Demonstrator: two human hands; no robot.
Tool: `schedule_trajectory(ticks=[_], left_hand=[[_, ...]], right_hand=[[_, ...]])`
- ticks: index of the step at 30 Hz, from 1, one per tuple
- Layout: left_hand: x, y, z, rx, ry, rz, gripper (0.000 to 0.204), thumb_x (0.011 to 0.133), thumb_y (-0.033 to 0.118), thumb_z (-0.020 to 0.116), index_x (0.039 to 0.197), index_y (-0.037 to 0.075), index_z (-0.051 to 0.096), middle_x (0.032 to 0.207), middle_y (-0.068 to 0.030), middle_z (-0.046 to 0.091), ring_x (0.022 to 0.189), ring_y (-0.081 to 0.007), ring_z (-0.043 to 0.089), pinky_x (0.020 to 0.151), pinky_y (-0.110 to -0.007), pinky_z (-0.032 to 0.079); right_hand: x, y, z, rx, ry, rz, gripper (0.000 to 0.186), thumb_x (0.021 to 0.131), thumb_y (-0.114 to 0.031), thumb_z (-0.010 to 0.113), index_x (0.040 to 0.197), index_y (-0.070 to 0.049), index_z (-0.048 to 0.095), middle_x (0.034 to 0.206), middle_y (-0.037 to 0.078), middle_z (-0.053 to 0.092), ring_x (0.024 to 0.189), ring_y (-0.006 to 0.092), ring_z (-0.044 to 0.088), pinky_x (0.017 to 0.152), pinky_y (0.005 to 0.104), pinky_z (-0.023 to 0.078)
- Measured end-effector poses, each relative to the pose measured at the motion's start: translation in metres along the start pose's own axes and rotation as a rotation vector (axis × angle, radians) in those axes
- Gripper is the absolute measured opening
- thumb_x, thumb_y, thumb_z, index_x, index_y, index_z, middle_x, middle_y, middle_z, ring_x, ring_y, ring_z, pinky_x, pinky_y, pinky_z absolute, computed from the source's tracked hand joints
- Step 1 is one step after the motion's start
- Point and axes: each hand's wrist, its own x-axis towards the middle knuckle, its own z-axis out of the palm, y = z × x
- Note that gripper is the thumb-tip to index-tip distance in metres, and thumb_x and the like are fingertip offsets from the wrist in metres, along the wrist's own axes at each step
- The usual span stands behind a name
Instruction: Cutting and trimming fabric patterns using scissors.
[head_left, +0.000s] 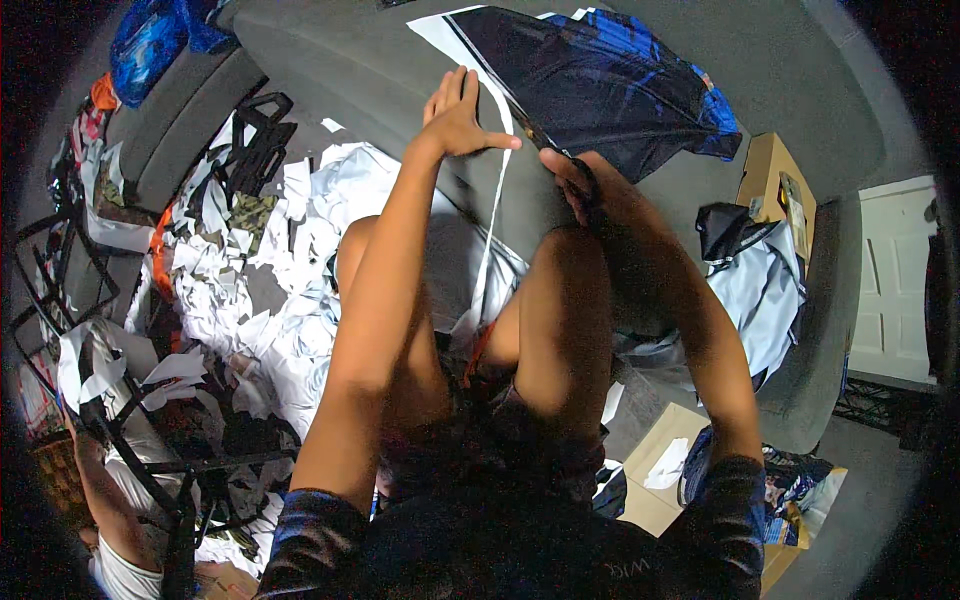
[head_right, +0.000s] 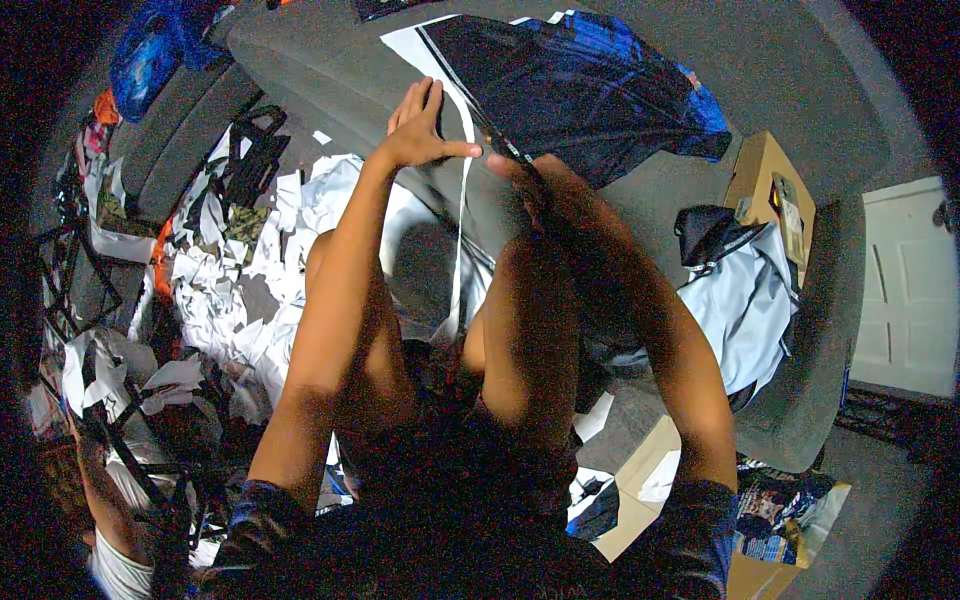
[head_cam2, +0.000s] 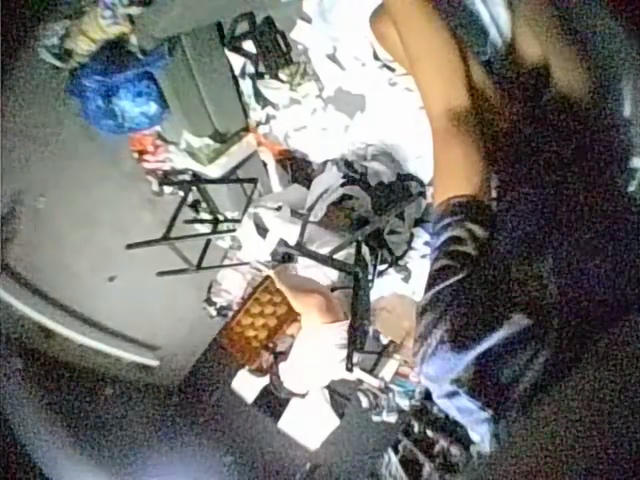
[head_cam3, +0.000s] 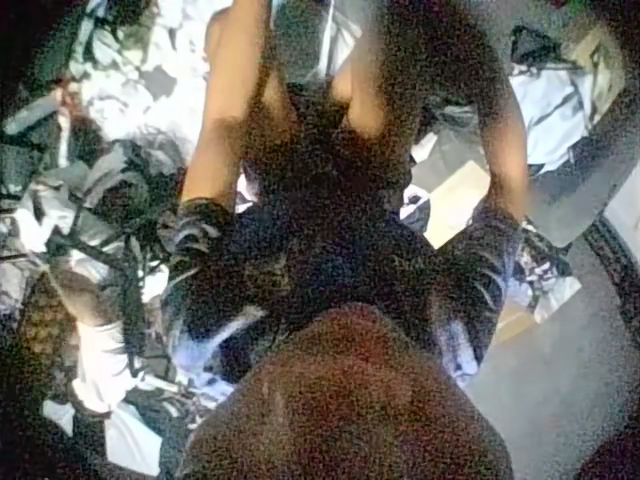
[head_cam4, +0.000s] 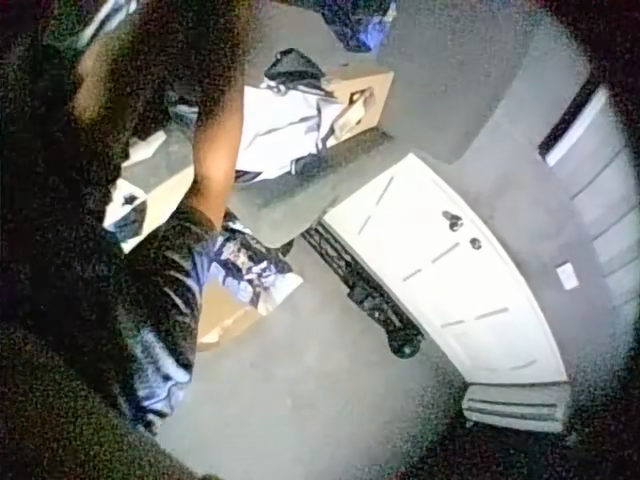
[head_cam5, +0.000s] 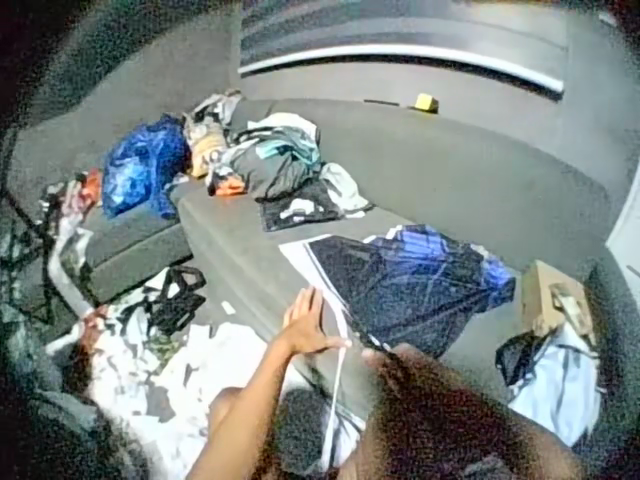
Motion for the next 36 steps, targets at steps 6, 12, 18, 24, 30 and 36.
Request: schedule_trajectory(ticks=[6,12,18,24,30,36], left_hand=[[0.001,0.000,0.000,0.000,-0.029,-0.012,0.134,0.048,0.081,0.061,0.143,0.001,0.010,0.151,-0.0152,0.006,0.140,-0.0274,0.004,0.109,-0.039,0.010],[0.000,0.001,0.000,0.001,-0.011,-0.011,0.135,0.048,0.081,0.061,0.144,0.001,0.010,0.151,-0.0151,0.006,0.140,-0.0276,0.004,0.109,-0.039,0.010],[0.000,0.001,0.001,0.011,-0.011,-0.018,0.135,0.047,0.081,0.061,0.143,0.001,0.011,0.151,-0.0152,0.006,0.140,-0.0280,0.004,0.109,-0.040,0.010],[-0.001,0.001,0.001,-0.008,0.009,-0.001,0.134,0.048,0.082,0.060,0.143,0.001,0.011,0.150,-0.0160,0.007,0.139,-0.0285,0.005,0.109,-0.041,0.010],[0.001,-0.001,-0.007,-0.175,0.009,-0.023,0.130,0.050,0.081,0.059,0.144,0.004,0.012,0.150,-0.0146,0.012,0.139,-0.0278,0.007,0.109,-0.043,0.010],[0.032,-0.018,-0.026,-0.157,0.054,-0.056,0.123,0.053,0.082,0.056,0.144,0.010,0.016,0.150,-0.0091,0.016,0.139,-0.0256,0.009,0.109,-0.044,0.009]], right_hand=[[-0.015,-0.013,0.009,0.172,0.083,0.057,0.050,0.081,-0.058,0.054,0.063,-0.012,0.046,0.052,0.000,0.043,0.047,0.0109,0.038,0.047,0.0227,0.029],[-0.010,0.000,-0.007,0.197,-0.307,0.068,0.045,0.088,-0.007,0.046,0.132,-0.016,0.040,0.092,0.002,0.043,0.078,0.0139,0.038,0.069,0.0262,0.034],[0.002,-0.006,0.003,0.082,0.014,0.108,0.051,0.082,-0.056,0.054,0.059,-0.011,0.044,0.050,0.000,0.042,0.043,0.0114,0.037,0.043,0.0243,0.029],[-0.006,-0.038,-0.002,0.042,-0.083,0.203,0.048,0.084,-0.053,0.053,0.061,-0.012,0.045,0.051,0.000,0.042,0.045,0.0112,0.037,0.045,0.0231,0.030],[-0.028,-0.052,0.004,0.040,-0.021,0.161,0.045,0.084,-0.051,0.054,0.064,-0.012,0.046,0.054,-0.001,0.042,0.047,0.0102,0.037,0.047,0.0213,0.029],[-0.023,-0.065,0.006,0.264,0.018,0.239,0.043,0.083,-0.051,0.056,0.068,-0.012,0.048,0.059,-0.001,0.044,0.052,0.0086,0.039,0.049,0.0207,0.028]])
